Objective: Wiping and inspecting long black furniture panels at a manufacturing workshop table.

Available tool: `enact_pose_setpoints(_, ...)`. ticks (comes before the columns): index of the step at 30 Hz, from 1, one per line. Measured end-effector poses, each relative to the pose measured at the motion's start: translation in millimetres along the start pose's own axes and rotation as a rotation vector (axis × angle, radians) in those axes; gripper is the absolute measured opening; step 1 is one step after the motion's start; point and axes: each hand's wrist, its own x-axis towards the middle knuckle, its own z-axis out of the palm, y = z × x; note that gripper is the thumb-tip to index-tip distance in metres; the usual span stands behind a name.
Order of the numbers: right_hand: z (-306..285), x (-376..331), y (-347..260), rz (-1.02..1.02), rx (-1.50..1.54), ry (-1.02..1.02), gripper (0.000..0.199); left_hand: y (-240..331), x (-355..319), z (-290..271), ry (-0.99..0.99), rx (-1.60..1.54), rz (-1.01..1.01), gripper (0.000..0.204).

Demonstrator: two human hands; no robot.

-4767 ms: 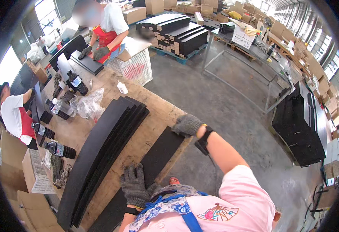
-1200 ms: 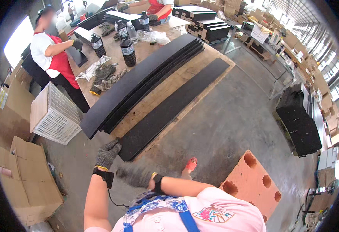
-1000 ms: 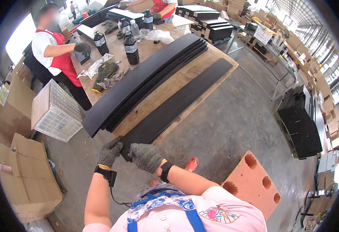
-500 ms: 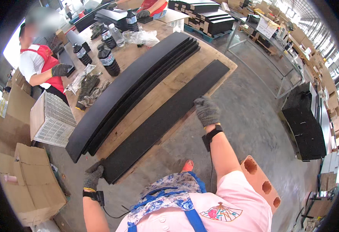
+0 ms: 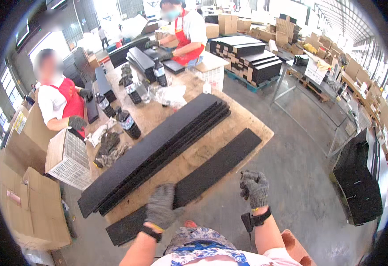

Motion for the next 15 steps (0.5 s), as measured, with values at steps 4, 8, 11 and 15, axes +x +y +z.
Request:
enact_pose_setpoints(4,-9.8,-1.5,-21.2,-0.113,-0.037,0.099,0.022,47.7,67.5,11.1,-0.208,0.216,-0.055,0.103)
enact_pose_setpoints(8,-53.0,6.6,-24.7,-0.119,0.014,0.145,0.023,50.8,83.5,7.5,-0.319,0.086,-0.130,0.115)
enact_pose_setpoints(11,-77.8,17.3,-25.6,-0.120,0.056,0.240,0.022,42.6,94.8,-2.3,-0.331,0.036,-0.099,0.114)
enact_pose_setpoints(15,-73.4,35.9,-29.4,-0.192,0.167,0.282,0.022,31.3,92.7,-28.7,-0.461,-0.084,-0.100,0.116)
